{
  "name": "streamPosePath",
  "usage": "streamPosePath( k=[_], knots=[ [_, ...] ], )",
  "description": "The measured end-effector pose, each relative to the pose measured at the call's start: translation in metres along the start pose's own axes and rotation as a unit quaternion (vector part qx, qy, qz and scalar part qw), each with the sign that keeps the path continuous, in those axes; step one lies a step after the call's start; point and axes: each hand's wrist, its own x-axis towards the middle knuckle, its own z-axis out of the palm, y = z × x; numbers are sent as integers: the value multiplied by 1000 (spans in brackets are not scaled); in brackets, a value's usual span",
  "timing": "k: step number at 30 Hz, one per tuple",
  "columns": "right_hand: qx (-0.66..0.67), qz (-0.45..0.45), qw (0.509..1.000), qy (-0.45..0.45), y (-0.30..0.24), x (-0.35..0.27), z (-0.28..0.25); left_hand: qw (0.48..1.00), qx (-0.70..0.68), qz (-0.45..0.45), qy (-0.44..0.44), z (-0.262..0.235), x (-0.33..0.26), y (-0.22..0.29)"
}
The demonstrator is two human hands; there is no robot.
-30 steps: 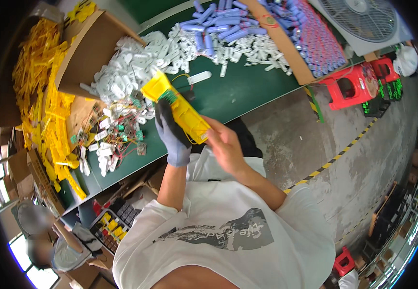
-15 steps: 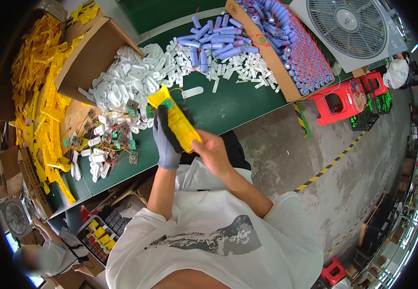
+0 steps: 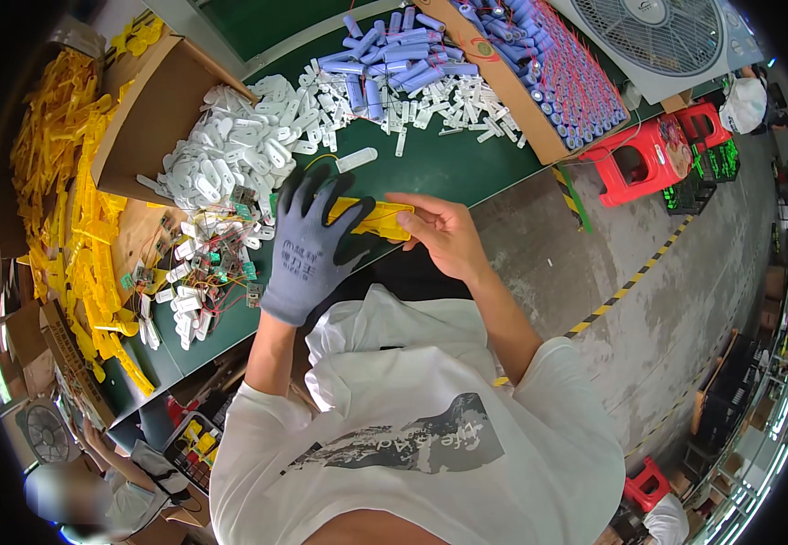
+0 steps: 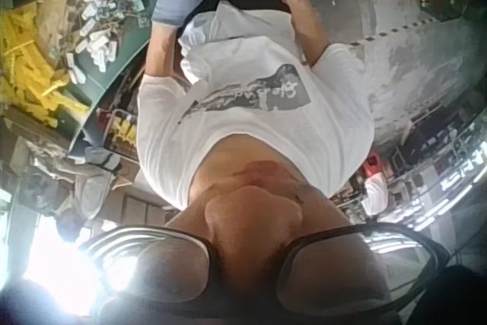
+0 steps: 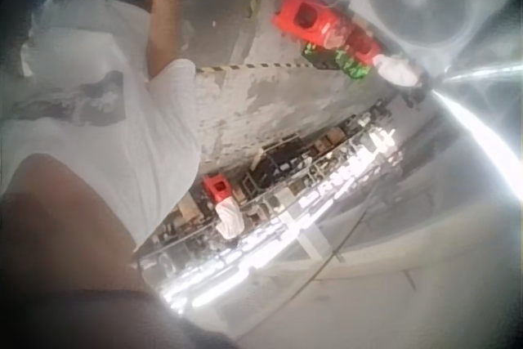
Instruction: Assembling components into a yellow plastic housing, likely for an LED light or similar device.
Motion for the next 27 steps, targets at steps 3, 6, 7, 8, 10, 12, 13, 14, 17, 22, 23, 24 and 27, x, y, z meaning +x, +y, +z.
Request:
streamPosePath(
  k=[3,6,7,8,10,12,13,14,17,22,23,24,27],
  knots=[
    [-21,52,998,-30,-3,6,-10,991,-127,23,-33,15,3,-14],
    [-46,47,997,-31,-2,9,-20,969,-239,-10,-60,16,2,-20],
    [-48,50,997,-44,-4,9,-20,962,-268,-28,-50,13,0,-20],
    [-50,53,996,-56,-4,8,-19,960,-273,-27,-52,15,-4,-19],
    [-50,59,995,-56,-2,10,-21,976,-218,-15,-17,19,-7,-19],
    [-53,61,995,-60,-5,16,-23,978,-207,-8,-5,20,-9,-17],
    [-62,79,993,-65,-7,17,-22,970,-237,-46,-5,23,-12,-17],
    [-72,97,990,-71,-9,20,-21,960,-267,-84,-5,26,-15,-18],
    [-122,83,988,-49,-14,33,-18,964,-246,-98,25,31,-18,-16],
    [-231,59,965,-105,-21,74,-32,963,-222,-129,82,45,-20,-19],
    [-315,-23,948,-26,-21,84,-32,969,-209,-116,66,44,-18,-19],
    [-392,-106,912,53,-22,91,-32,974,-196,-103,49,43,-17,-18],
    [-459,-139,876,49,-20,98,-36,975,-184,-111,58,48,-16,-16]
  ],
)
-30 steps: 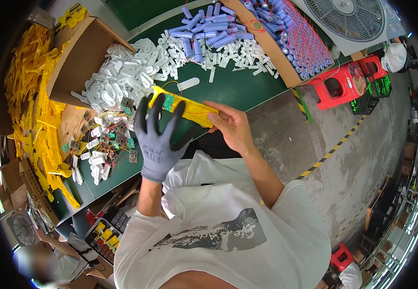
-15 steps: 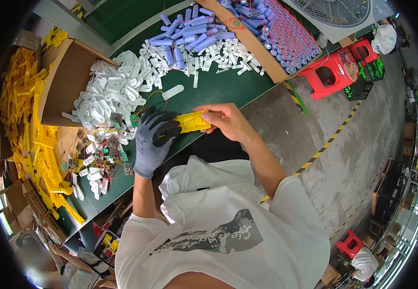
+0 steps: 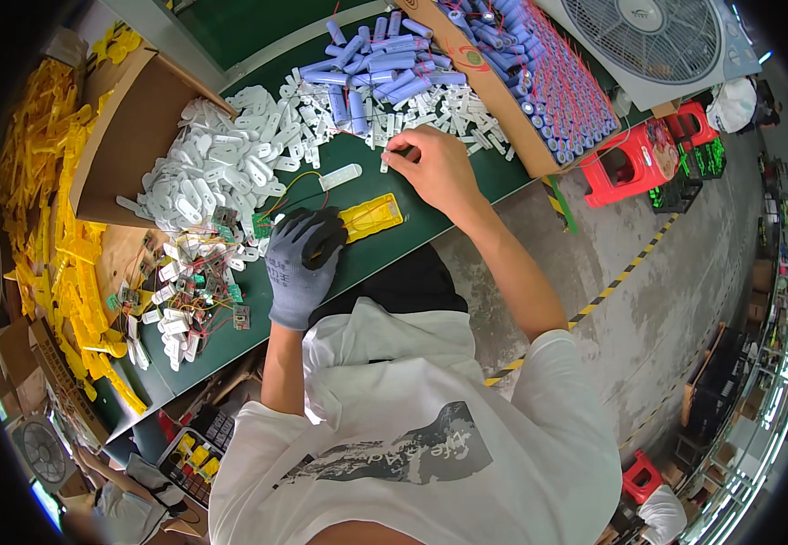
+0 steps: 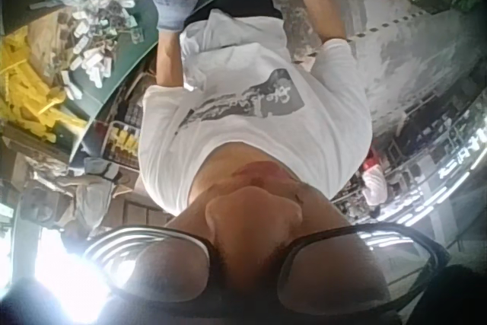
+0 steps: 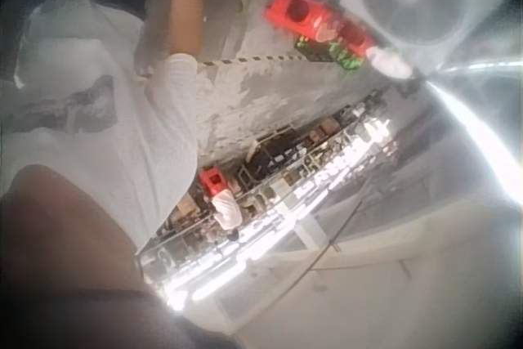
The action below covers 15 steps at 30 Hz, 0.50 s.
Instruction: Assembling components into a yellow plastic housing, likely for an LED light or similar device.
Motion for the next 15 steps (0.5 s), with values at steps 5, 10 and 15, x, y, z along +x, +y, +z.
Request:
streamPosePath(
  k=[5,10,15],
  knots=[
    [-55,-129,990,36,-3,1,4,1000,-18,-22,-2,0,-4,-1],
    [62,-177,982,17,-14,-34,-5,1000,-14,-22,5,1,-3,-1],
    [88,-140,986,-32,-11,-54,-12,1000,-13,-23,-3,0,-3,-1]
  ],
)
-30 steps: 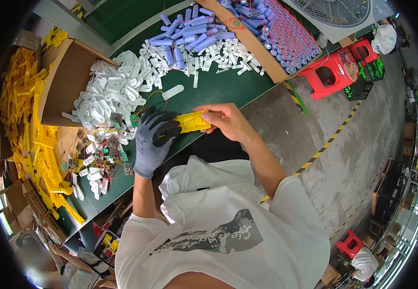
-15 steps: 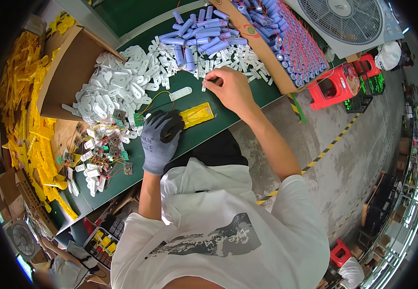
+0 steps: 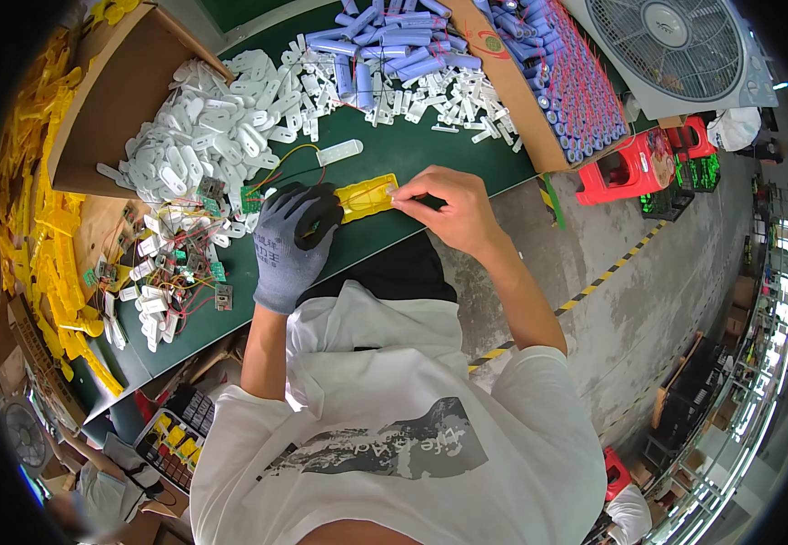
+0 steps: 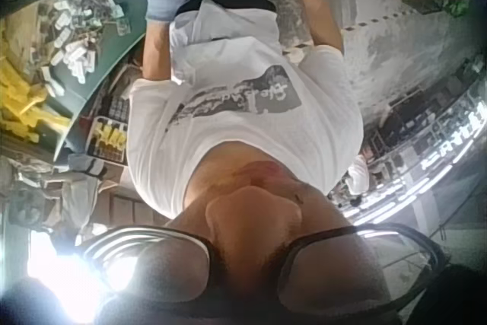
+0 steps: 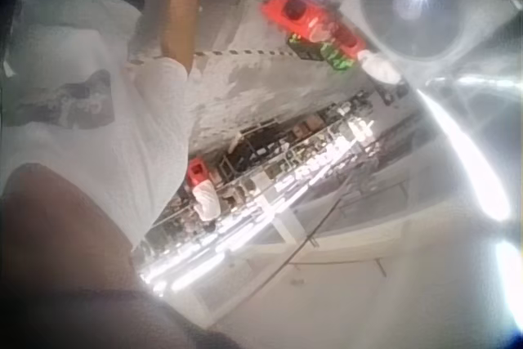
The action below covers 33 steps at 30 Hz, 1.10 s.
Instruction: Assembling components into a yellow plastic housing, likely for an LED light or similar device.
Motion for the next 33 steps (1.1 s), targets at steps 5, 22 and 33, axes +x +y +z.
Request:
streamPosePath(
  k=[5,22,33],
  knots=[
    [-107,-145,984,-16,9,4,-2,1000,-2,7,-1,-1,2,-1],
    [-250,-96,963,23,13,125,-40,1000,-7,-6,10,-1,-1,5],
    [-351,-183,907,-146,42,184,-42,999,9,15,29,0,-1,2]
  ],
)
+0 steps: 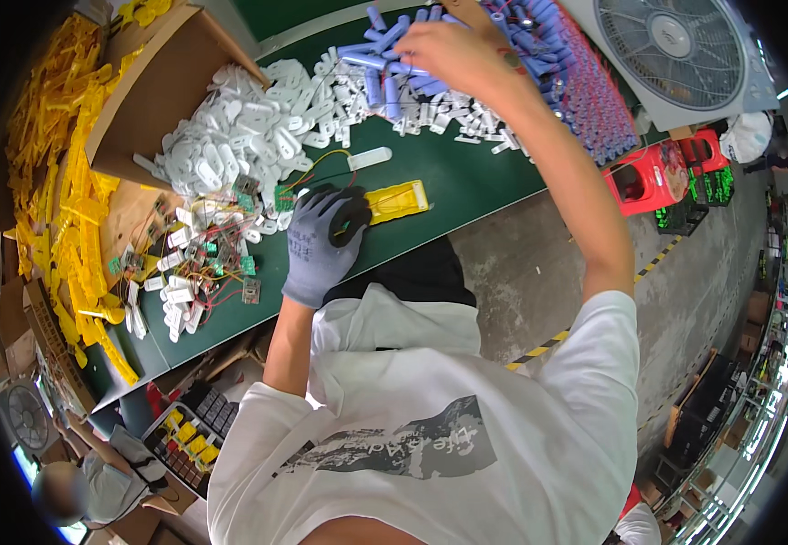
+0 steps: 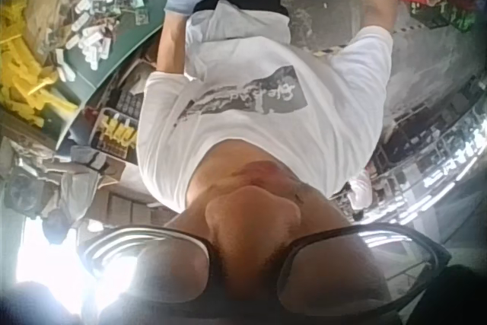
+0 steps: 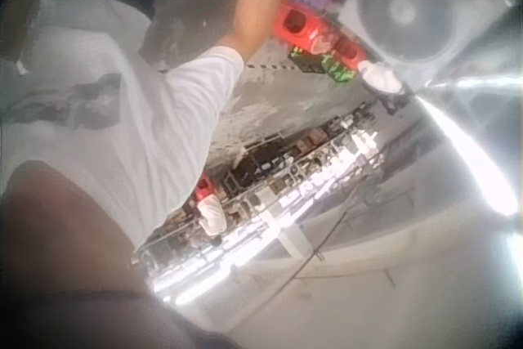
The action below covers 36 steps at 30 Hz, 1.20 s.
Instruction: Assembling components into a yellow plastic housing, likely for an LED light or similar device.
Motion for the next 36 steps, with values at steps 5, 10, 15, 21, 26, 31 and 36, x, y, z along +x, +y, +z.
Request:
streamPosePath(
  k=[5,10,15,21,26,31,36],
  knots=[
    [479,252,800,260,-85,-57,-3,1000,-21,-6,-16,4,1,-4],
    [539,207,783,234,-144,-112,55,1000,-9,-9,-22,0,0,-3],
    [280,108,941,158,-128,-118,42,999,-15,11,-36,-6,1,-5],
    [272,83,942,175,-133,-119,51,999,-24,-9,-39,-5,-1,-8],
    [208,45,955,207,-141,-120,53,998,-56,8,-40,-11,0,-7],
    [210,39,953,215,-138,-117,56,997,-64,7,-43,-11,0,-9],
    [334,27,936,110,-138,-105,42,998,-59,1,-38,-14,-4,-8]
  ],
)
